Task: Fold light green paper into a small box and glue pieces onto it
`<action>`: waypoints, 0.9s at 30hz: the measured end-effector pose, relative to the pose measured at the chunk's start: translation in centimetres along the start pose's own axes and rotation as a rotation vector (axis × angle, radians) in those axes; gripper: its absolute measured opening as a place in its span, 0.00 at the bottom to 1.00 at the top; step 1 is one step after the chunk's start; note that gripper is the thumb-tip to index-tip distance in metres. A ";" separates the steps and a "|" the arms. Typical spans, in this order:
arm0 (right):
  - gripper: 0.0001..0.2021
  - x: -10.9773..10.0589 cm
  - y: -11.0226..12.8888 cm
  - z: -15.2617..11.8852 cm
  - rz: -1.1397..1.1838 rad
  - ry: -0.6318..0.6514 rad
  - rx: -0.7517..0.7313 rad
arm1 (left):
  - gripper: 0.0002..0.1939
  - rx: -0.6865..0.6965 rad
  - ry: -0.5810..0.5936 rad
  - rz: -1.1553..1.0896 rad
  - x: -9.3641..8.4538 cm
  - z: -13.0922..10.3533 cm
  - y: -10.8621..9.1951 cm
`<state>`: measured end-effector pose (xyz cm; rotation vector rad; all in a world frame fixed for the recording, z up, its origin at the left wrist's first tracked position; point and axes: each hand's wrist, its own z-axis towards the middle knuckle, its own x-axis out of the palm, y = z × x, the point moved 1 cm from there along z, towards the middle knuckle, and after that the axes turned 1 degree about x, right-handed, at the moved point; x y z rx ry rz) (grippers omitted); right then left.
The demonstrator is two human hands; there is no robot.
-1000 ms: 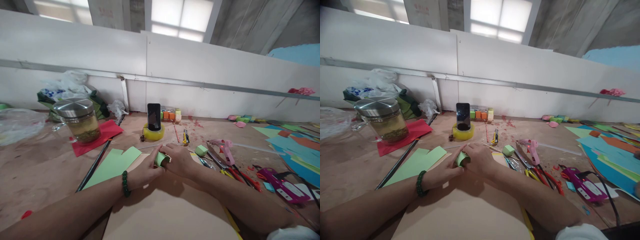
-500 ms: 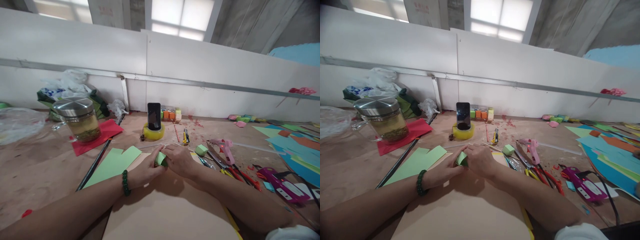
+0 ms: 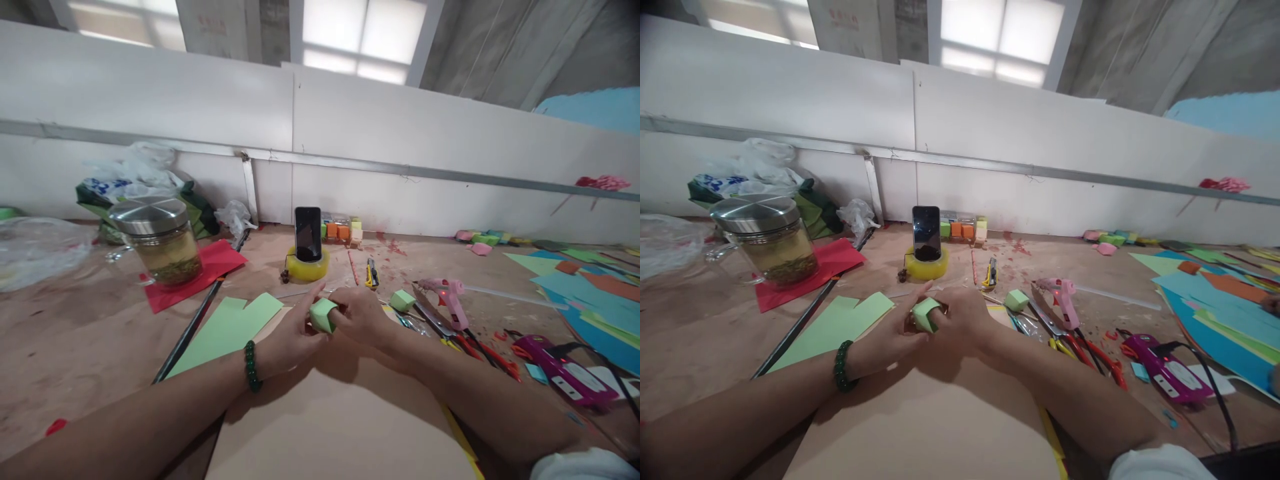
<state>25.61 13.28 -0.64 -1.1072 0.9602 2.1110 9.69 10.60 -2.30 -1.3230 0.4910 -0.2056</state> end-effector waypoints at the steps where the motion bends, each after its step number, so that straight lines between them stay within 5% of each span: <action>1: 0.08 0.0 -0.1 0.0 0.051 0.008 0.024 | 0.45 0.014 -0.012 0.024 0.0 0.0 -0.1; 6: 0.12 0.7 -0.5 0.2 0.309 0.108 0.196 | 0.35 0.139 -0.117 0.195 -0.2 0.2 -0.4; 9: 0.11 0.9 -0.6 0.4 0.412 0.166 0.142 | 0.21 0.162 -0.080 0.090 -0.7 0.6 -0.4; 15: 0.06 -2.5 -0.5 0.8 0.393 -0.239 -0.149 | 0.21 0.010 -0.023 -0.238 -2.3 1.2 0.1; 20: 0.09 -3.8 0.7 0.2 0.200 -0.006 -0.562 | 0.18 -0.019 0.018 -0.348 -2.4 1.4 0.5; 23: 0.05 -3.1 1.1 -0.1 0.043 0.010 -0.645 | 0.17 -0.057 0.102 -0.416 -2.2 1.4 0.4; 27: 0.08 -2.2 1.1 -0.1 0.151 0.079 -0.638 | 0.20 -0.110 0.277 -0.506 -2.1 1.1 -0.2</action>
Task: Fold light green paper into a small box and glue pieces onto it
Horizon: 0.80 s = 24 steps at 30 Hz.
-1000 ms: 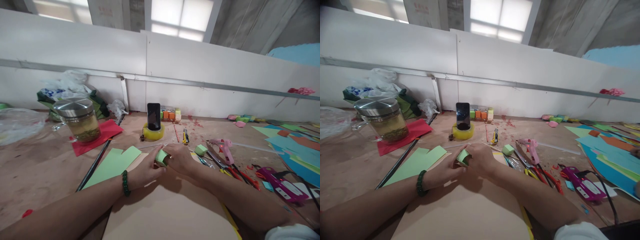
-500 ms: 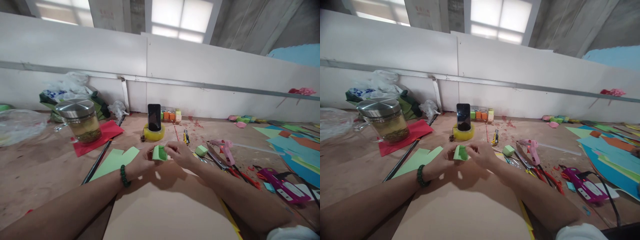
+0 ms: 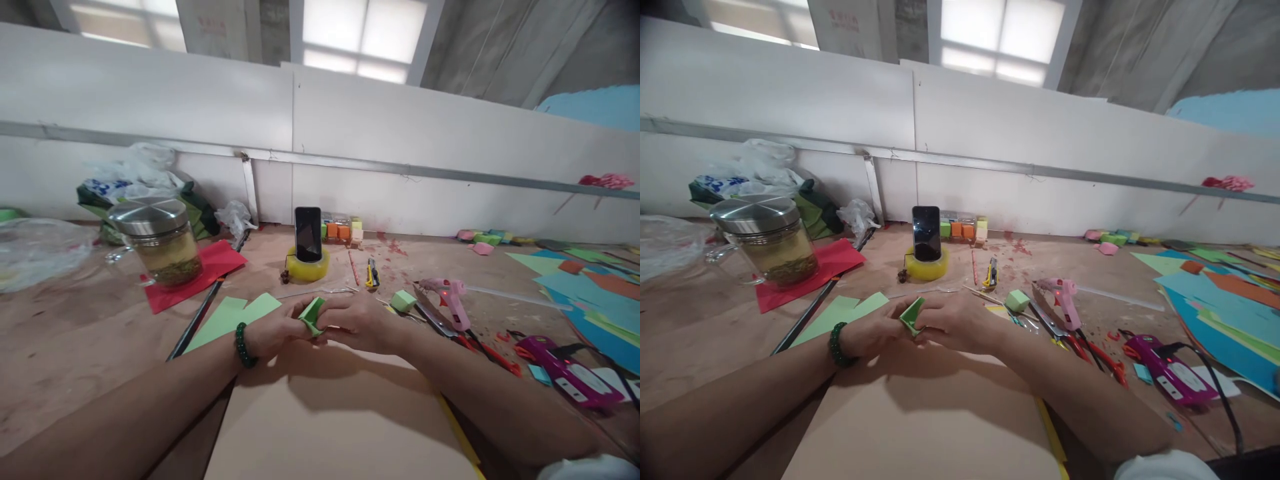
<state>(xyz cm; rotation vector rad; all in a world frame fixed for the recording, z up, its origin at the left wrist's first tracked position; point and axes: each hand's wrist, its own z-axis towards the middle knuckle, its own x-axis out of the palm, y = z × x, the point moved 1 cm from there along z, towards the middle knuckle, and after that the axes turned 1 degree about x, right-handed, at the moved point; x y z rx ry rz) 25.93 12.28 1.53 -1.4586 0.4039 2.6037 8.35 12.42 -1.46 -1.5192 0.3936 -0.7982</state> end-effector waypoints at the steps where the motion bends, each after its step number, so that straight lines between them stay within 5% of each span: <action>1: 0.09 0.1 -0.1 0.0 0.048 0.020 0.019 | 0.20 -0.005 0.013 -0.010 0.0 -0.1 0.0; 7: 0.08 -0.1 -0.4 0.0 0.152 0.164 0.151 | 0.28 0.016 0.001 0.044 -0.1 -0.1 0.4; 24: 0.04 1.0 0.1 0.1 0.029 0.244 0.171 | 0.37 -0.015 0.012 0.029 -0.4 0.0 0.9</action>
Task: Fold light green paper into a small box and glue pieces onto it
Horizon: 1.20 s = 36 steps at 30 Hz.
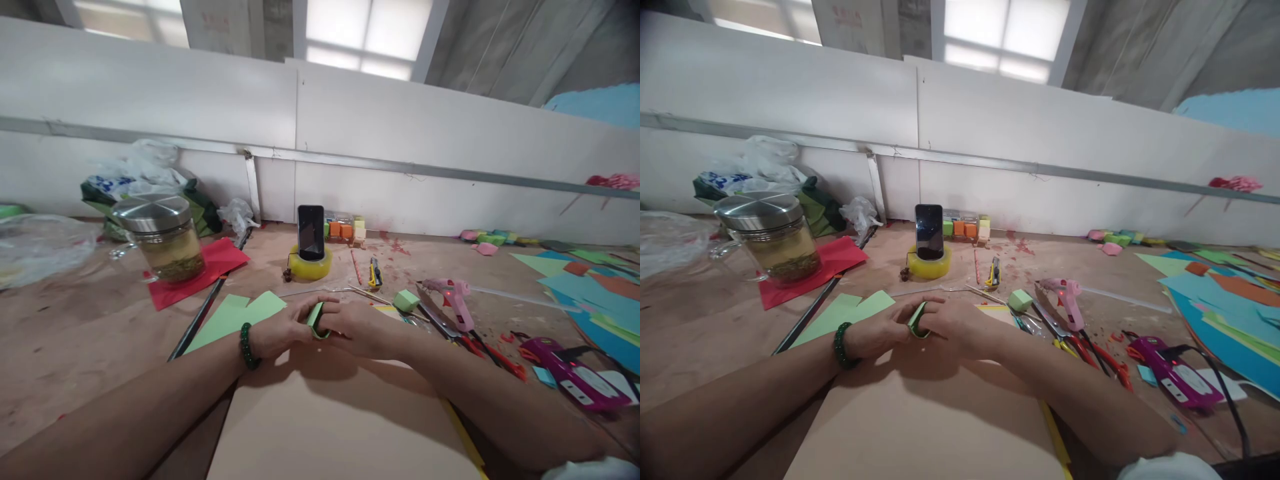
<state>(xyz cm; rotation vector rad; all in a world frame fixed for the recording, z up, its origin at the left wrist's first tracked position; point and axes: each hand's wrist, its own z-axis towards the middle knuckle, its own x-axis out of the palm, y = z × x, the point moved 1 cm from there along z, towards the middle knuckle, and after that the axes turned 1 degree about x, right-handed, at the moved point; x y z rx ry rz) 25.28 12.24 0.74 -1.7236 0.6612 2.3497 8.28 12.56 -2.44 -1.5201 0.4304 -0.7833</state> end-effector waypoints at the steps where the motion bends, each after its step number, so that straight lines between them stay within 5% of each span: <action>1: 0.04 0.2 0.0 -0.1 -0.025 0.010 0.001 | 0.37 -0.015 -0.010 0.001 0.0 0.0 0.1; 7: 0.06 0.5 -0.3 -0.2 -0.038 0.039 0.006 | 0.38 -0.066 -0.029 0.028 0.1 0.0 0.1; 13: 0.07 0.2 -0.2 0.1 0.169 -0.065 -0.057 | 0.39 -0.009 0.019 0.121 0.2 0.0 -0.6; 21: 0.07 0.3 0.0 -0.1 0.445 -0.051 0.227 | 0.37 0.010 -0.007 0.120 0.1 0.0 -0.3; 36: 0.06 0.4 0.3 0.1 -0.003 0.002 0.059 | 0.39 0.005 -0.007 0.130 -0.2 0.2 -0.1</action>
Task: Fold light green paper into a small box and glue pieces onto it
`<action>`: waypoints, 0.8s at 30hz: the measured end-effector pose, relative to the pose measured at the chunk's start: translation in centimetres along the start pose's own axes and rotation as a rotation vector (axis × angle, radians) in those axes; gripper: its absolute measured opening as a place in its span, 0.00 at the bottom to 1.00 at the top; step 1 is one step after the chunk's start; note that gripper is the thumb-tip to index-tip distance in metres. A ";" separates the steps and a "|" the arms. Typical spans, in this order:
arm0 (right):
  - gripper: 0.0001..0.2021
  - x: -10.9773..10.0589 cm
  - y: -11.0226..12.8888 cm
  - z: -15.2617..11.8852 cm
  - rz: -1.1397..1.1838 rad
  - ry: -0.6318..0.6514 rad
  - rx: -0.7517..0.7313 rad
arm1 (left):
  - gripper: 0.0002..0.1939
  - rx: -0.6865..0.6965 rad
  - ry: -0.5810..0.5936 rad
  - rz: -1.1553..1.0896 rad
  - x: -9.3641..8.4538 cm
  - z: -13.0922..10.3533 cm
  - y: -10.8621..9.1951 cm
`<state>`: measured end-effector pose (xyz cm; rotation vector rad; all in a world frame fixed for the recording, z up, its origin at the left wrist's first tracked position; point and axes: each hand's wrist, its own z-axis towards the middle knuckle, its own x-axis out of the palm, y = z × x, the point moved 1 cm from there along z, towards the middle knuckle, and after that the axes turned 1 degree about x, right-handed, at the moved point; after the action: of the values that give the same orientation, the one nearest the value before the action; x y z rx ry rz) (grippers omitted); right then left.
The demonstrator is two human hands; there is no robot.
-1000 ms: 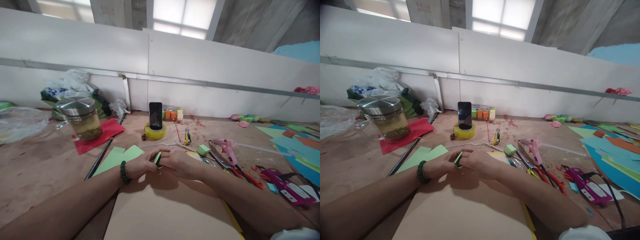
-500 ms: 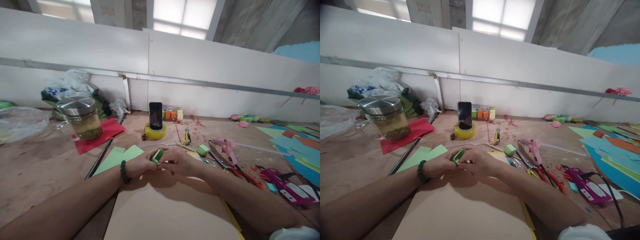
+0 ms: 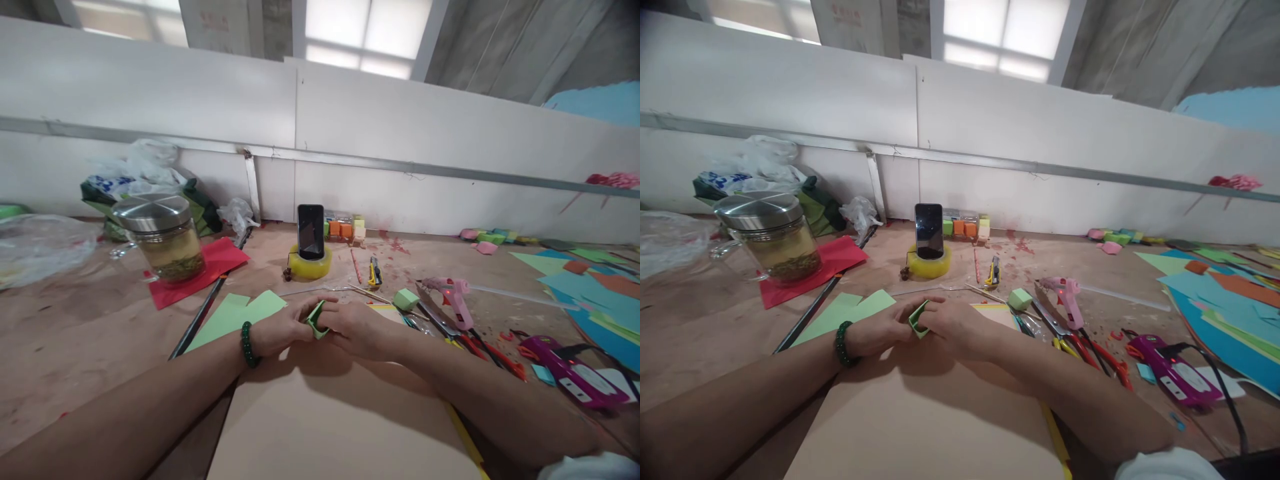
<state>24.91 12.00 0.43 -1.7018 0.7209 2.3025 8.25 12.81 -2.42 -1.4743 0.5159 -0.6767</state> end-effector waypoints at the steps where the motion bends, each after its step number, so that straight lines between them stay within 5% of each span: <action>1: 0.05 0.1 0.0 0.0 -0.023 0.009 0.005 | 0.39 0.004 -0.006 0.015 -0.1 0.0 0.1; 7: 0.07 0.0 0.3 -0.1 -0.012 0.017 0.074 | 0.38 -0.040 -0.006 0.046 -0.2 -0.1 0.3; 18: 0.03 -0.2 0.2 -0.5 -0.121 0.045 -0.028 | 0.37 -0.007 0.048 0.086 -0.1 0.0 0.3; 24: 0.09 -1.4 0.9 -0.7 -0.273 0.192 -0.034 | 0.34 -0.020 0.079 0.134 0.0 -0.1 0.1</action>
<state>25.57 11.01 1.80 -1.9215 0.4492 1.9986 8.19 12.78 -2.56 -1.4220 0.6779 -0.6273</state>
